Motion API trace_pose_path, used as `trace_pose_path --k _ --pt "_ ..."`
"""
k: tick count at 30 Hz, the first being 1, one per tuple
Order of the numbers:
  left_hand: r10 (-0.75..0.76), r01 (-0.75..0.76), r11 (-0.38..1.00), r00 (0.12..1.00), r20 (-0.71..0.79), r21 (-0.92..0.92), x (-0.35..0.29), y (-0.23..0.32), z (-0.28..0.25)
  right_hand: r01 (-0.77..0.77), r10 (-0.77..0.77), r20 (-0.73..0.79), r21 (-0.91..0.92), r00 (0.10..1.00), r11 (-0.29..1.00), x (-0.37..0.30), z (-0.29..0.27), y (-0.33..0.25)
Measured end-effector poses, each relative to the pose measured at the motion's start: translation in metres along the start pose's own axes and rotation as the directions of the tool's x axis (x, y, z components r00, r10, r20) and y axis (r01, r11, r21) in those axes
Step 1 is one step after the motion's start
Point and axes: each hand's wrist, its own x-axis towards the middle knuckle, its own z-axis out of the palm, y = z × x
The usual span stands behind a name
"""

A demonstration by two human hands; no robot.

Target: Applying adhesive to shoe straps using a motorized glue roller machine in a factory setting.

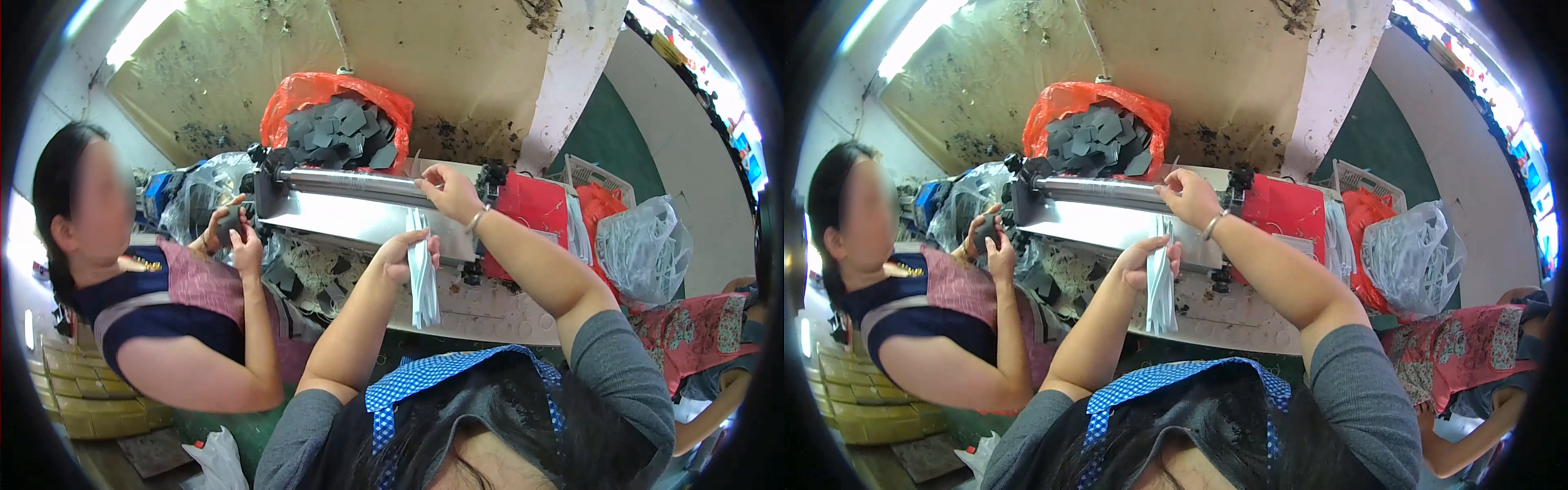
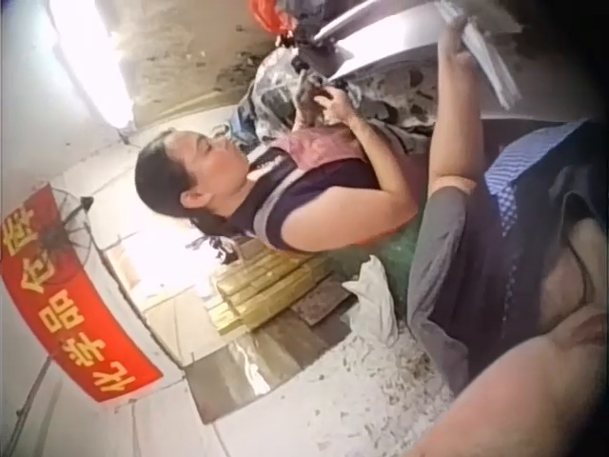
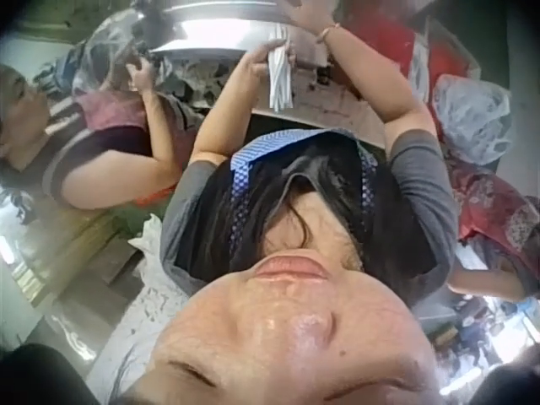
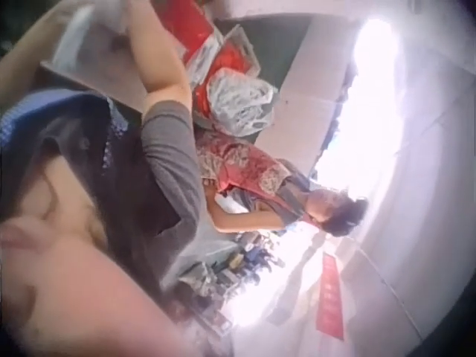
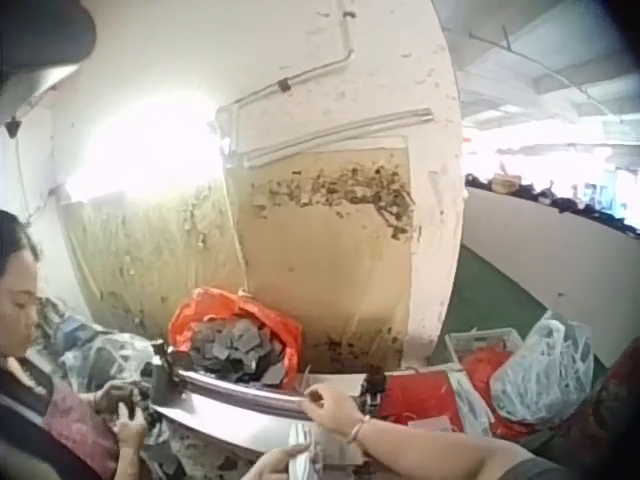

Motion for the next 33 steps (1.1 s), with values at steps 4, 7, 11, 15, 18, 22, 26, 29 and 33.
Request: trace_pose_path --k 4,7,11,15,18,22,26,29,33 --pt "-0.031 0.045 0.996 0.986 -0.166 0.078 0.031 0.057 -0.007 -0.121 0.273 0.305 -0.437 0.912 0.891 0.067 0.026 0.025" --pt "-0.025 0.043 0.995 0.982 -0.187 0.093 0.046 0.082 0.000 -0.140 0.355 0.501 -0.417 0.789 0.898 0.094 0.049 0.039" --pt "-0.100 0.106 0.994 0.986 -0.131 0.038 0.043 0.092 -0.008 -0.182 0.453 0.558 -0.473 0.695 0.862 0.120 0.067 0.045" --pt "-0.008 0.014 0.998 0.994 -0.110 0.053 0.022 0.070 -0.003 -0.256 0.500 0.560 -0.458 0.661 0.851 0.129 0.071 0.068" --pt "-0.041 0.036 0.996 0.997 0.062 0.078 0.004 0.054 -0.020 -0.153 0.429 0.539 -0.481 0.725 0.863 0.124 0.062 0.054" --pt "-0.076 0.055 0.996 0.943 0.324 0.072 -0.009 0.033 -0.022 0.167 -0.004 0.336 -0.457 0.942 0.874 0.094 0.043 0.027" --pt "0.085 -0.037 0.993 0.878 0.470 -0.111 0.006 0.033 -0.014 0.519 -0.471 0.222 -0.438 0.854 0.734 0.028 0.043 0.001" --pt "0.218 -0.044 0.944 0.827 0.517 -0.327 0.021 0.039 -0.011 0.566 -0.496 0.275 -0.453 0.823 0.688 -0.012 0.038 -0.023" --pt "0.209 -0.190 0.978 0.824 0.526 -0.090 0.020 0.021 -0.002 0.619 -0.535 0.314 -0.342 0.784 0.707 -0.057 0.034 -0.045"
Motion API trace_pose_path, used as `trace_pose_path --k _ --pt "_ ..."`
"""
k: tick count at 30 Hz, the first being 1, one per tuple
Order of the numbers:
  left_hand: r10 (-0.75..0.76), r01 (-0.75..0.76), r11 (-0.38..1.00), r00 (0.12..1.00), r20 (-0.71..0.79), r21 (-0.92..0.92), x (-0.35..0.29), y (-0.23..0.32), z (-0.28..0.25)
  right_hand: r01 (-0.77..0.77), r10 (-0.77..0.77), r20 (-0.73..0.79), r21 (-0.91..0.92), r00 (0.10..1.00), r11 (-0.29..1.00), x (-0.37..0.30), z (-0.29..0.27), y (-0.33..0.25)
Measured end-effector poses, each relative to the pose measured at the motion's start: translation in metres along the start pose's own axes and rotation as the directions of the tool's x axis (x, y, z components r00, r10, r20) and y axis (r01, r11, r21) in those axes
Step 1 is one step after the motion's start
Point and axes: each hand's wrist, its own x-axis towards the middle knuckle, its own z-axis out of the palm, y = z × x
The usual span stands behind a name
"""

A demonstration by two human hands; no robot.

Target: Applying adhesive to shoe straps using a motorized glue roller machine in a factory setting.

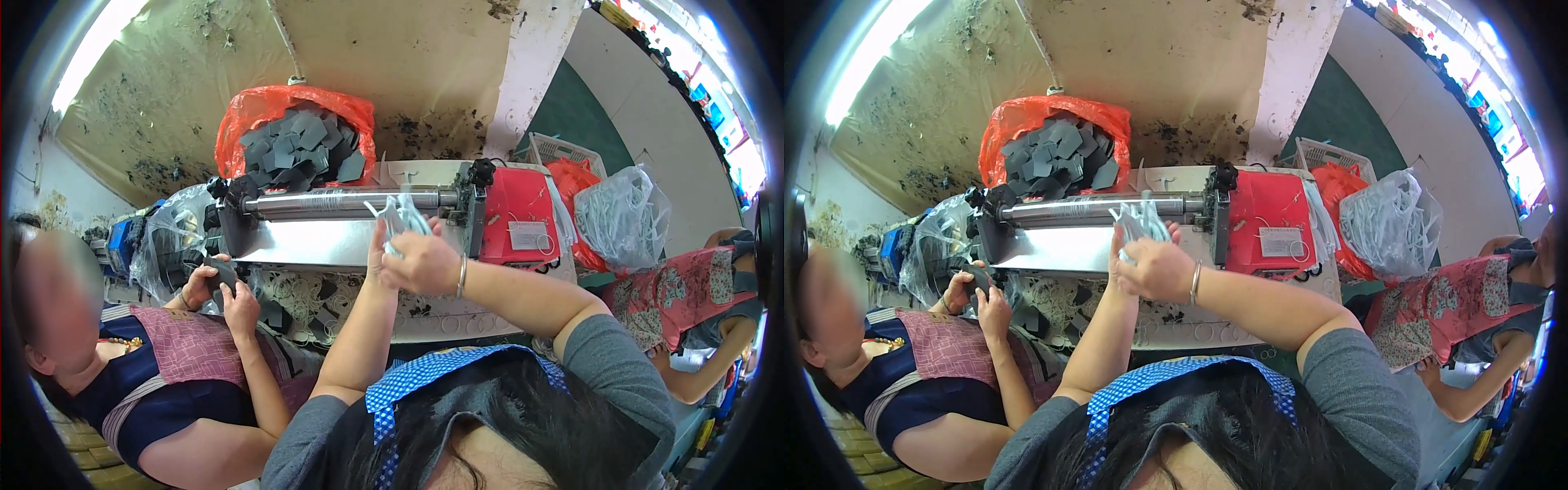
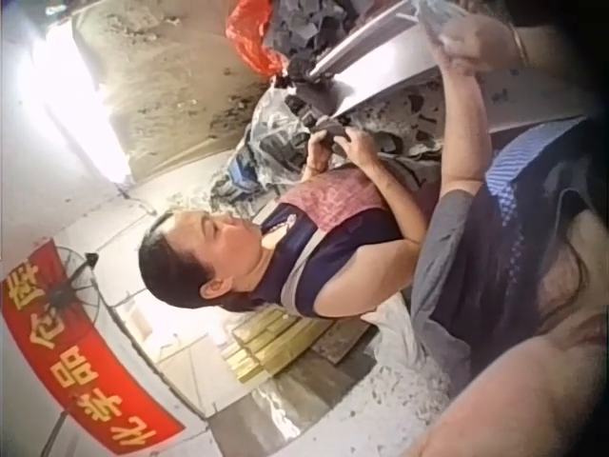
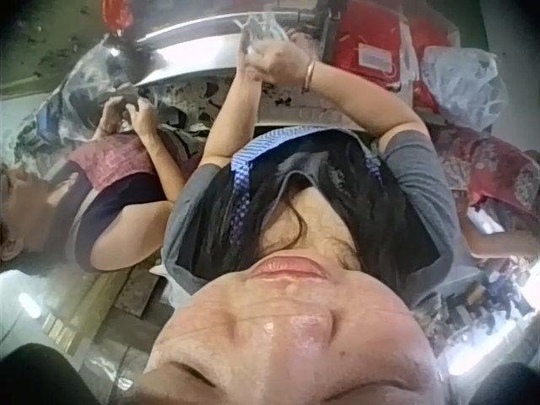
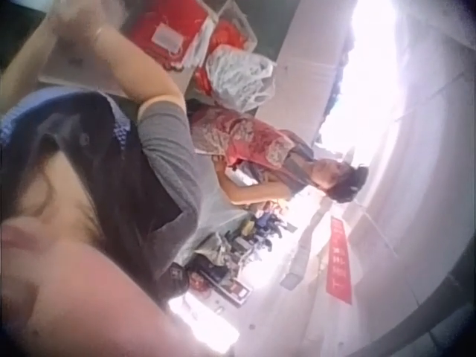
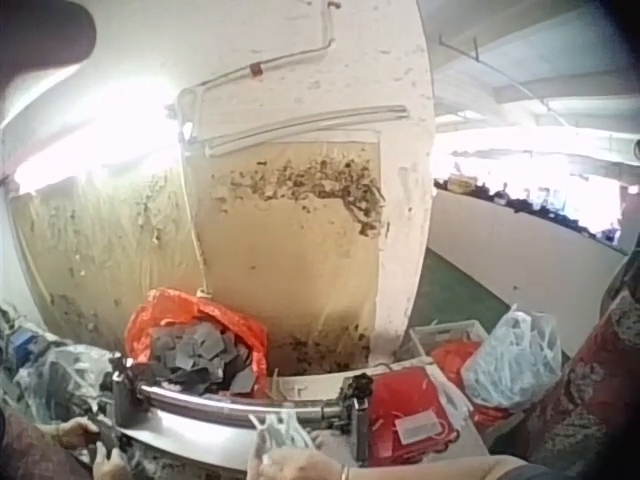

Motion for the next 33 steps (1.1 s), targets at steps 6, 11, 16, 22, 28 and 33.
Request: trace_pose_path --k 6,11,16,22,28,33 --pt "0.002 0.142 0.969 0.814 -0.580 0.202 -0.031 0.009 0.018 0.045 -0.025 -0.080 0.260 0.996 0.965 -0.002 -0.061 -0.036" --pt "-0.227 0.196 0.974 0.782 -0.581 -0.116 -0.005 0.049 -0.013 -0.392 0.459 -0.057 0.435 0.886 0.811 0.035 -0.036 0.056" --pt "-0.431 0.359 0.901 0.803 -0.412 -0.244 0.016 0.079 -0.036 -0.758 0.606 0.463 0.303 0.647 0.578 0.084 0.042 0.141" --pt "-0.271 0.239 0.962 0.891 -0.363 -0.133 -0.001 0.062 -0.015 -0.784 0.492 0.680 0.203 0.544 0.587 0.111 0.079 0.160" --pt "-0.311 0.179 0.922 0.872 -0.379 -0.344 -0.014 0.057 -0.023 -0.791 0.458 0.736 0.170 0.499 0.588 0.121 0.076 0.153" --pt "-0.382 0.209 0.898 0.808 -0.450 -0.387 0.005 0.066 -0.014 -0.795 0.478 0.702 0.211 0.528 0.569 0.105 0.081 0.171"
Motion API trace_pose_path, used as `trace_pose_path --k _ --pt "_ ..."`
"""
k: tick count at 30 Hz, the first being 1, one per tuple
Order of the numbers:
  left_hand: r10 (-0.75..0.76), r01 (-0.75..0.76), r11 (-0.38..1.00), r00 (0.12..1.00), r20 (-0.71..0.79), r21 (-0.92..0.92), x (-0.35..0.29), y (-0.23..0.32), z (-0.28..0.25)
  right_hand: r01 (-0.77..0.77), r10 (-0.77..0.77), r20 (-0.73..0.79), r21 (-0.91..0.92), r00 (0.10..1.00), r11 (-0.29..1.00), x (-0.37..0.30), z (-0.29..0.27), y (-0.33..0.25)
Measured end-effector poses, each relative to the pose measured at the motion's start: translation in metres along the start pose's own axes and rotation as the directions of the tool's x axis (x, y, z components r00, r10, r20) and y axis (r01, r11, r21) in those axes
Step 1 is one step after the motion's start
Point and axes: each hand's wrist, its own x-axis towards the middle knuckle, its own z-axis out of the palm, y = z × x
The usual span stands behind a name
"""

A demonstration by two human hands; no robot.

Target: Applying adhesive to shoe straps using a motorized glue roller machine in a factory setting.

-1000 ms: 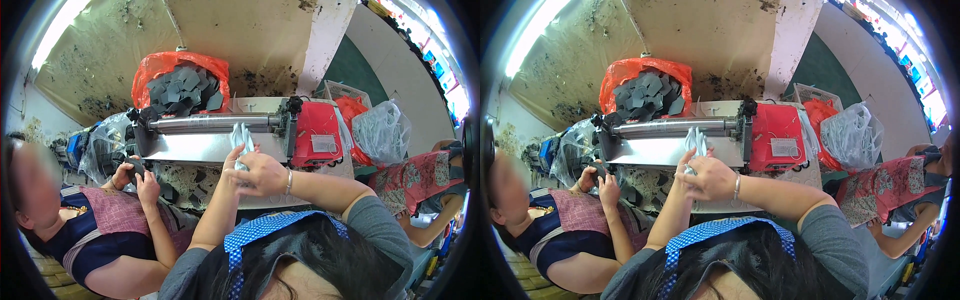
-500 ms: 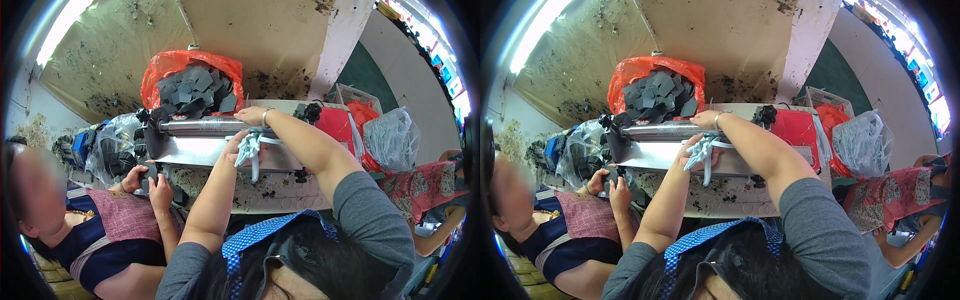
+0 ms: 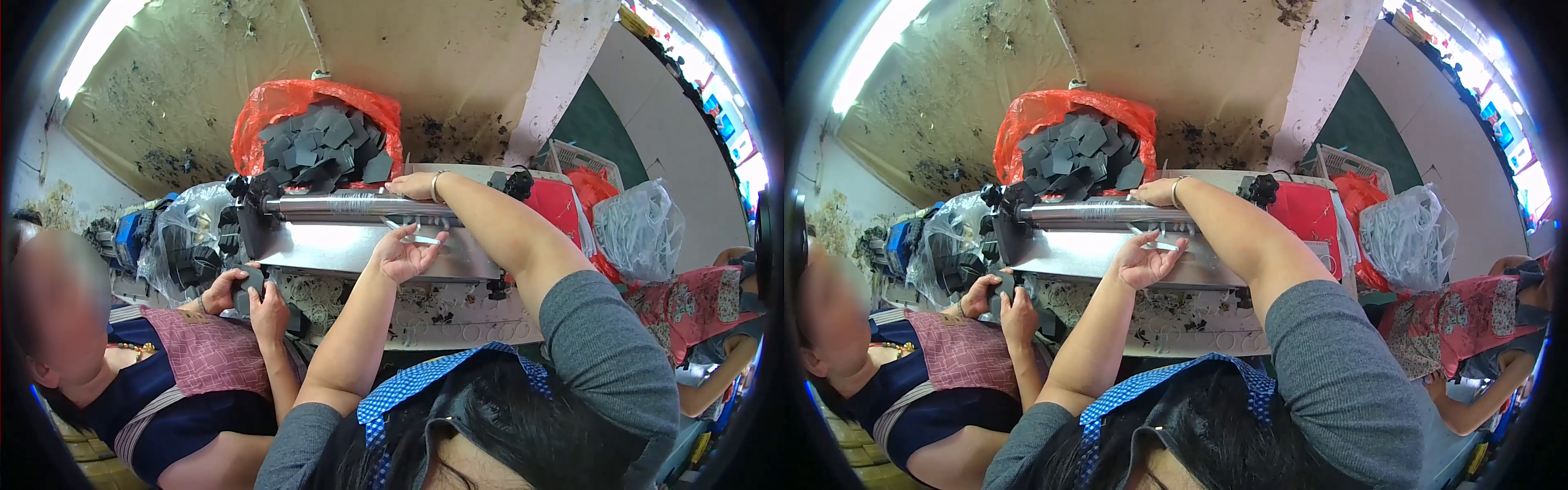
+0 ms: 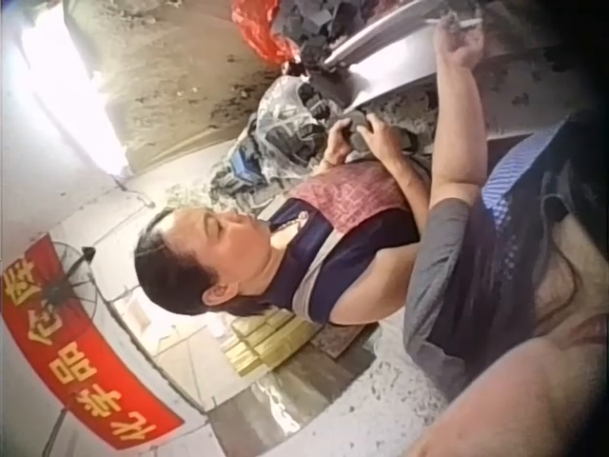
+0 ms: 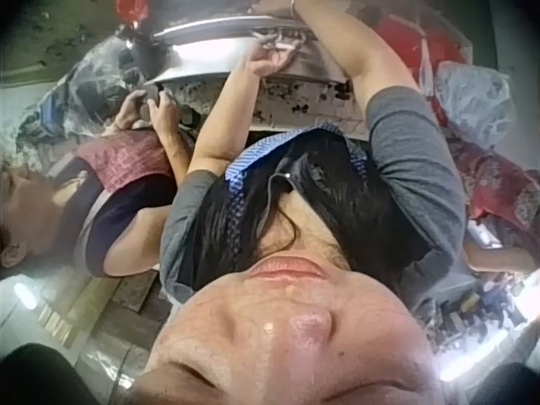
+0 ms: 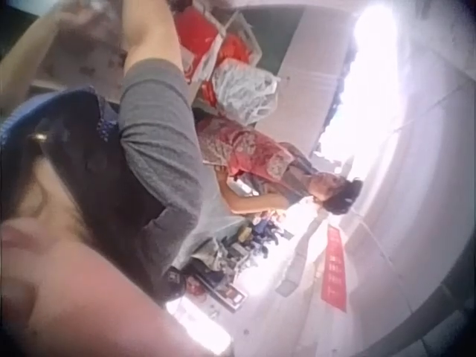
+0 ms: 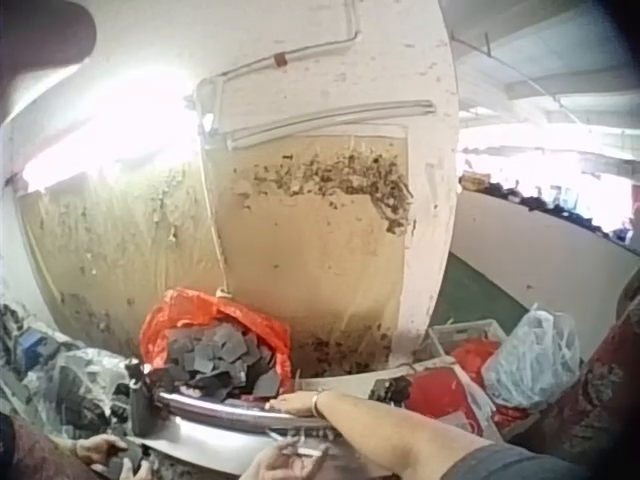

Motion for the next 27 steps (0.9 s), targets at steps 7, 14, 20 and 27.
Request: trace_pose_path --k 7,14,20,27 --pt "0.067 -0.060 0.977 0.997 -0.028 0.205 -0.017 -0.017 -0.010 0.043 -0.047 -0.021 -0.148 0.999 0.988 -0.017 -0.003 -0.024" --pt "0.762 -0.357 0.133 0.633 0.135 0.925 -0.049 0.015 0.043 -0.010 -0.270 -0.734 -0.353 0.623 0.936 -0.011 -0.058 -0.022" --pt "0.623 0.241 -0.742 0.594 0.509 0.626 -0.006 0.110 0.099 0.664 0.130 -0.875 0.443 0.466 0.602 -0.097 -0.134 -0.090" --pt "-0.168 -0.164 -0.985 0.983 -0.077 0.048 0.097 0.178 0.072 0.708 0.331 -0.917 0.385 0.222 0.592 -0.256 -0.164 -0.022"
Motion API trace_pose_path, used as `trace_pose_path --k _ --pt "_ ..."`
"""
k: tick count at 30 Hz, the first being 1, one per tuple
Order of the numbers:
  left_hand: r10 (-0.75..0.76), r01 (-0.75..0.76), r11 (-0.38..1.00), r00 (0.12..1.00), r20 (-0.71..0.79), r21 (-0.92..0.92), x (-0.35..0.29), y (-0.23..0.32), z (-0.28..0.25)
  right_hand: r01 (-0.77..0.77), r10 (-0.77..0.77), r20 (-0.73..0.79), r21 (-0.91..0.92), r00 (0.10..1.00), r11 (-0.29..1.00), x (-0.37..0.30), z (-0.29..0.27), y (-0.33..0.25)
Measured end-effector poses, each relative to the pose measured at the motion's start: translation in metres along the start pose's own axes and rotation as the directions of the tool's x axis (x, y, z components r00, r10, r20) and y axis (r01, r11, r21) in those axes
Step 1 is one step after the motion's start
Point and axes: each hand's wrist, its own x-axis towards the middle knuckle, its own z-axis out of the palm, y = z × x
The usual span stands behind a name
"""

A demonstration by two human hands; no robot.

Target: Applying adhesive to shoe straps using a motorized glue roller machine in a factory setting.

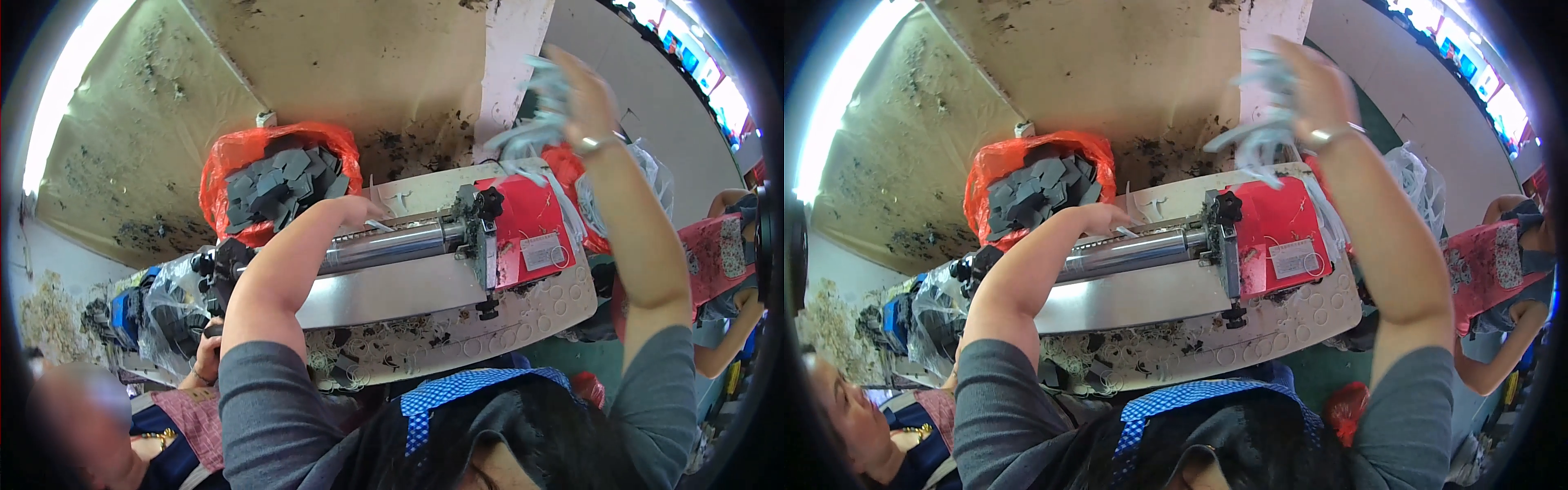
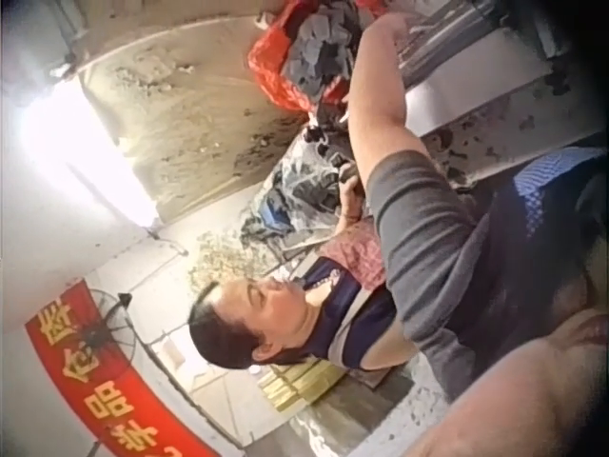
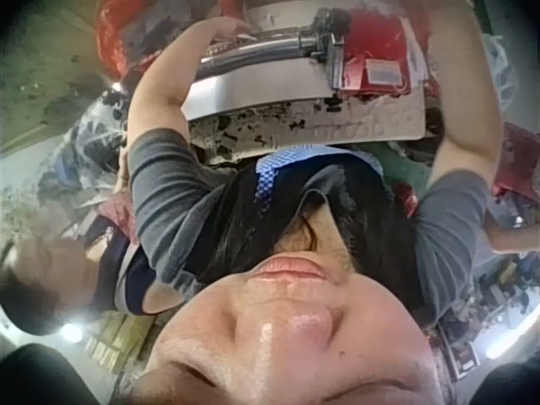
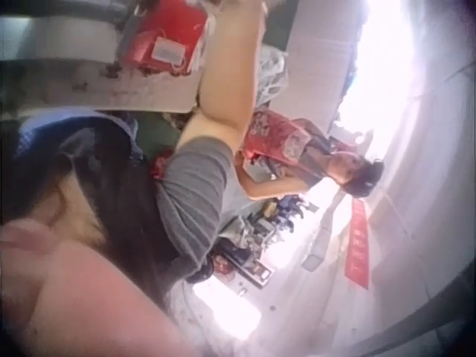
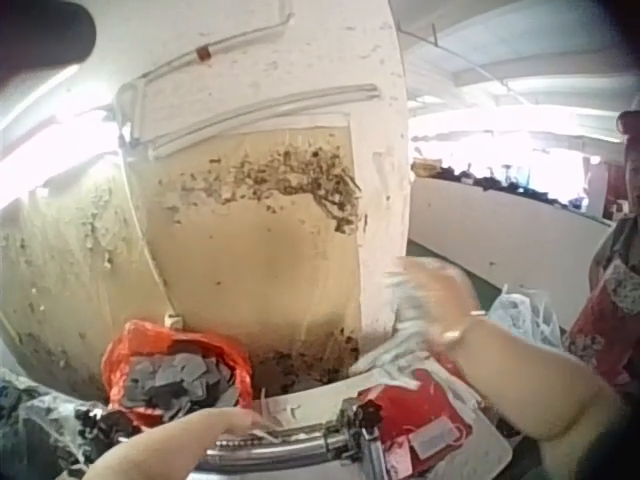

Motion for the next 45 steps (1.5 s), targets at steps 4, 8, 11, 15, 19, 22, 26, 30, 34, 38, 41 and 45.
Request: trace_pose_path --k 4,8,11,15,19,22,26,30,34,38,41,45 --pt "-0.104 0.111 0.992 0.990 0.099 -0.067 0.022 -0.008 -0.013 -0.151 0.136 -0.414 -0.002 0.900 0.989 -0.015 -0.133 -0.015" --pt "-0.408 0.360 0.908 0.876 -0.256 -0.213 0.052 -0.016 -0.053 -0.079 -0.021 -0.459 -0.196 0.888 0.977 -0.072 -0.324 -0.011" --pt "-0.584 0.529 0.802 0.794 -0.171 -0.278 0.083 -0.045 -0.030 -0.111 0.169 -0.652 0.130 0.739 0.985 -0.133 -0.387 -0.001" --pt "-0.394 0.394 0.919 0.917 -0.065 -0.007 0.122 -0.078 0.048 -0.120 0.227 -0.734 0.197 0.641 0.973 -0.209 -0.406 0.023" --pt "-0.178 0.172 0.969 0.984 0.019 0.179 0.115 -0.044 0.039 -0.175 0.238 -0.862 0.176 0.448 0.969 -0.261 -0.400 0.009" --pt "-0.249 0.200 0.932 0.959 0.133 0.301 0.126 -0.064 0.052 -0.102 0.247 -0.881 0.225 0.405 0.969 -0.273 -0.414 0.014" --pt "-0.262 0.249 0.935 0.965 0.016 0.252 0.139 -0.058 0.042 -0.109 0.330 -0.814 0.318 0.479 0.942 -0.276 -0.430 0.023" --pt "-0.492 0.487 0.844 0.870 0.037 -0.223 0.120 -0.030 -0.022 -0.134 0.342 -0.784 0.321 0.518 0.938 -0.232 -0.398 0.027" --pt "-0.357 0.326 0.926 0.920 0.161 0.188 0.097 -0.025 -0.015 -0.109 0.356 -0.717 0.367 0.600 0.924 -0.233 -0.421 0.040" --pt "-0.442 0.302 0.842 0.861 0.252 0.446 0.109 -0.028 0.017 -0.221 0.466 -0.638 0.427 0.613 0.877 -0.264 -0.436 0.052" --pt "-0.522 0.374 0.809 0.811 0.264 0.453 0.122 -0.036 0.022 -0.189 0.471 -0.746 0.436 0.470 0.880 -0.275 -0.420 0.054" --pt "-0.580 0.489 0.778 0.800 0.152 0.393 0.133 -0.081 0.064 -0.169 0.489 -0.707 0.475 0.511 0.864 -0.300 -0.429 0.053"
